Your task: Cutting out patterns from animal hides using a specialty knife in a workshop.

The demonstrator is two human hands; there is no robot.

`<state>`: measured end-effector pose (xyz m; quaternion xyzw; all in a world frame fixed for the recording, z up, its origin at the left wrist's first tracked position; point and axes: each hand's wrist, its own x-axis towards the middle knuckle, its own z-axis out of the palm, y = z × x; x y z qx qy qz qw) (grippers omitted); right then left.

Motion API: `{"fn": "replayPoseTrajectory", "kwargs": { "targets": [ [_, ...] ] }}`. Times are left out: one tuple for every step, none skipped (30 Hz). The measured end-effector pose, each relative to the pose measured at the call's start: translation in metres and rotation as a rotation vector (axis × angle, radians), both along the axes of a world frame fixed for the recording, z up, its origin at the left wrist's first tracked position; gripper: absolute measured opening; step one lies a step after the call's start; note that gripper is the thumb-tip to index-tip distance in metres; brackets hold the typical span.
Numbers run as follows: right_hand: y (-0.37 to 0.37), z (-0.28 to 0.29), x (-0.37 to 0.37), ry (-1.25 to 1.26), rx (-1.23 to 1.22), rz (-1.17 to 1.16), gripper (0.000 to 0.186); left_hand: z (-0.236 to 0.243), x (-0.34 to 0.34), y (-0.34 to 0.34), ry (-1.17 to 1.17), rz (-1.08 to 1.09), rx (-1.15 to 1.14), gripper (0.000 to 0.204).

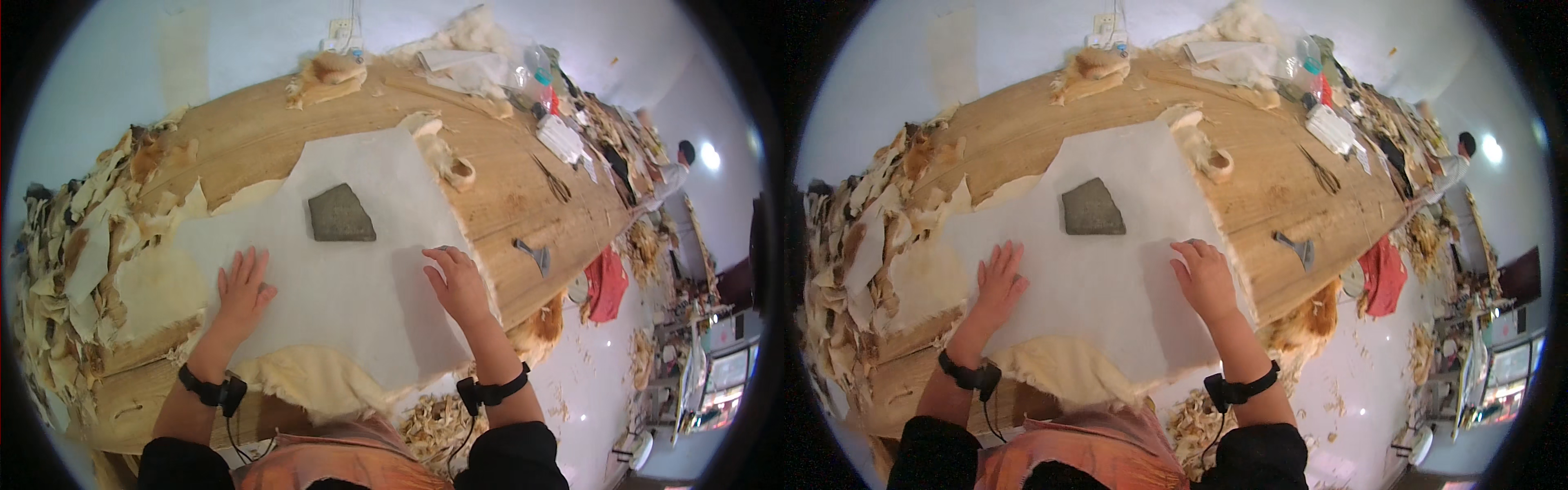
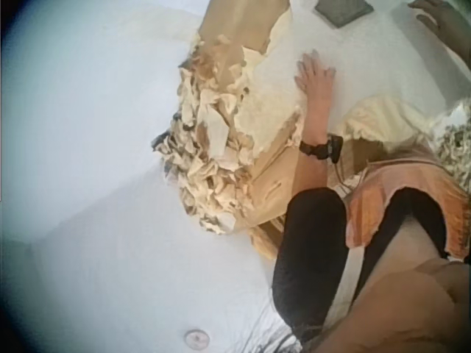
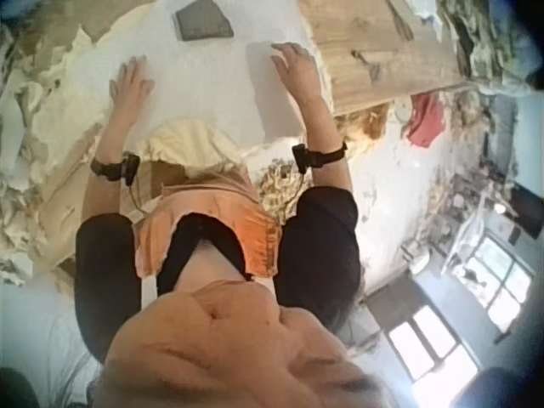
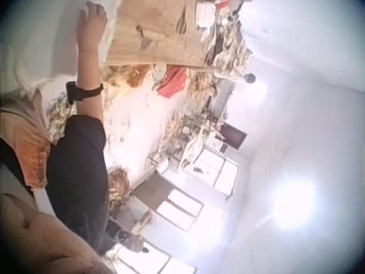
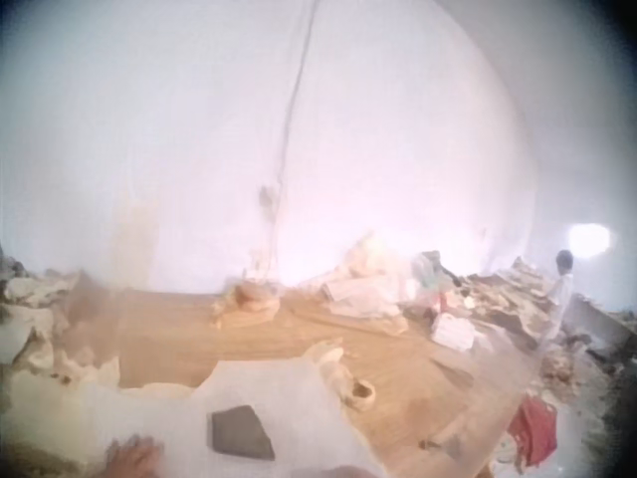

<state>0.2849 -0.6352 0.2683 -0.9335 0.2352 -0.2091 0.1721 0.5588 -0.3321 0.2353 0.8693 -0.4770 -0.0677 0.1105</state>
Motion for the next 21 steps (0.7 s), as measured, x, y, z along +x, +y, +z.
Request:
{"fn": "replayPoseTrajectory", "kwargs": {
  "targets": [
    [-0.019, -0.002, 0.002, -0.008, 0.0, 0.018, 0.03, -0.004, -0.007, -0.008, -0.071, 0.072, 0.046, 0.065],
    [-0.037, -0.007, 0.006, -0.002, -0.019, 0.025, 0.033, -0.004, -0.012, -0.011, -0.079, 0.092, 0.046, 0.065],
    [-0.052, -0.01, 0.013, 0.004, -0.039, 0.033, 0.035, -0.003, -0.016, -0.012, -0.139, 0.087, 0.028, 0.065],
    [-0.062, -0.012, 0.021, 0.001, -0.041, 0.058, 0.035, -0.002, -0.019, -0.015, -0.195, 0.086, 0.01, 0.065],
    [-0.068, -0.015, 0.031, 0.004, -0.071, 0.072, 0.042, 0.0, -0.022, -0.018, -0.196, 0.118, 0.015, 0.065],
    [-0.073, -0.017, 0.041, 0.007, -0.102, 0.084, 0.049, 0.003, -0.022, -0.021, -0.167, 0.107, 0.01, 0.065],
    [-0.07, -0.016, 0.057, 0.0, -0.096, 0.117, 0.049, 0.007, -0.024, -0.022, -0.139, 0.097, 0.008, 0.064],
    [-0.057, -0.016, 0.078, -0.011, -0.086, 0.229, 0.058, 0.007, -0.024, -0.019, -0.146, 0.128, 0.018, 0.064],
    [-0.044, -0.016, 0.098, -0.024, -0.076, 0.34, 0.067, 0.007, -0.024, -0.016, -0.15, 0.127, 0.022, 0.064],
    [-0.034, -0.017, 0.116, -0.031, -0.076, 0.36, 0.067, 0.006, -0.024, -0.017, -0.153, 0.117, 0.016, 0.065],
    [-0.022, -0.018, 0.133, -0.001, -0.082, 0.42, 0.075, 0.007, -0.024, -0.018, -0.161, 0.135, 0.019, 0.065],
    [-0.017, -0.018, 0.146, 0.028, -0.09, 0.477, 0.084, 0.008, -0.025, -0.02, -0.166, 0.127, 0.015, 0.065],
    [-0.018, -0.021, 0.157, 0.023, -0.089, 0.487, 0.084, 0.007, -0.026, -0.022, -0.167, 0.114, 0.011, 0.066],
    [-0.022, -0.022, 0.168, 0.023, -0.085, 0.483, 0.084, 0.008, -0.027, -0.025, -0.168, 0.12, 0.012, 0.066],
    [-0.026, -0.022, 0.177, 0.024, -0.082, 0.474, 0.083, 0.009, -0.027, -0.029, -0.171, 0.107, -0.005, 0.066],
    [-0.026, -0.019, 0.182, 0.029, -0.076, 0.482, 0.083, 0.008, -0.027, -0.028, -0.165, 0.101, -0.015, 0.066],
    [-0.025, -0.009, 0.185, 0.106, -0.045, 0.514, 0.082, 0.007, -0.028, -0.025, -0.16, 0.11, -0.011, 0.066],
    [-0.023, -0.002, 0.184, 0.185, -0.016, 0.543, 0.081, 0.007, -0.029, -0.022, -0.174, 0.114, -0.009, 0.066],
    [-0.017, 0.001, 0.176, 0.189, -0.022, 0.544, 0.081, 0.008, -0.028, -0.021, -0.192, 0.115, -0.015, 0.066],
    [-0.007, -0.002, 0.162, 0.143, -0.033, 0.566, 0.078, 0.007, -0.026, -0.02, -0.188, 0.119, -0.022, 0.066],
    [0.003, -0.004, 0.147, 0.098, -0.044, 0.588, 0.076, 0.006, -0.026, -0.018, -0.195, 0.116, -0.035, 0.066]
  ]
}}
